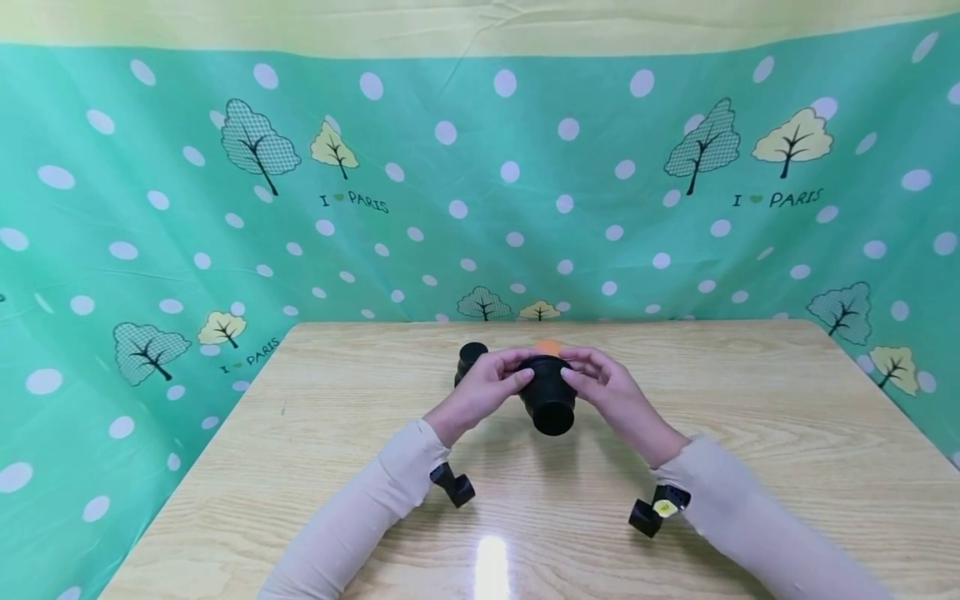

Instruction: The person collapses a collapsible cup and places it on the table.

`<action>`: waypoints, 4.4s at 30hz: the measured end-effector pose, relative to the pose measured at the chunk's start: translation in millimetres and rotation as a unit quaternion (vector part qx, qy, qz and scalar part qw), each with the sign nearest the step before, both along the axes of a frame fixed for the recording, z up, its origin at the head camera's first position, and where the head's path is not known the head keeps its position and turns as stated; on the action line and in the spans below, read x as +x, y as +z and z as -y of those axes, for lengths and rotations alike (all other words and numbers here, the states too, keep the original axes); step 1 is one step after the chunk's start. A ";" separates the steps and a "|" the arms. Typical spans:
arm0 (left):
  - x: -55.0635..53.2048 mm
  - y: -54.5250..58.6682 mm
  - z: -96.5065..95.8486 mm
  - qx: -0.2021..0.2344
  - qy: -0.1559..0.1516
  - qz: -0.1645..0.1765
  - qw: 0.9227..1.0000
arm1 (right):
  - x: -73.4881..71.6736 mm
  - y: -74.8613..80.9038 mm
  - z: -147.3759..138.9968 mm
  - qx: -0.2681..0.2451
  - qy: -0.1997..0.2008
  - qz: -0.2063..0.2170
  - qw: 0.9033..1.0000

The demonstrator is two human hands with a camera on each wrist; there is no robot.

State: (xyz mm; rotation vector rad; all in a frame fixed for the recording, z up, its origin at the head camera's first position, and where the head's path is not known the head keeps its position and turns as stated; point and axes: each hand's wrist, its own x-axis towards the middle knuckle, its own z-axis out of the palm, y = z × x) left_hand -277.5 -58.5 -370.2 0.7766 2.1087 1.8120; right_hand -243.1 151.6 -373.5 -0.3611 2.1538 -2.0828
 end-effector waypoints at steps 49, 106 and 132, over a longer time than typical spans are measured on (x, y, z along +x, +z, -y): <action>5.9 -5.8 -6.0 -0.069 0.040 -0.145 0.986 | -1.0 -0.8 3.7 0.111 -0.039 -0.145 0.982; 25.0 15.7 -26.4 0.037 0.106 -0.024 0.993 | -7.2 -7.5 2.9 -0.017 -0.152 -0.192 0.969; 1.3 -11.8 -9.4 -0.020 0.097 -0.104 0.990 | -7.7 -6.6 -3.4 0.062 -0.037 -0.063 0.995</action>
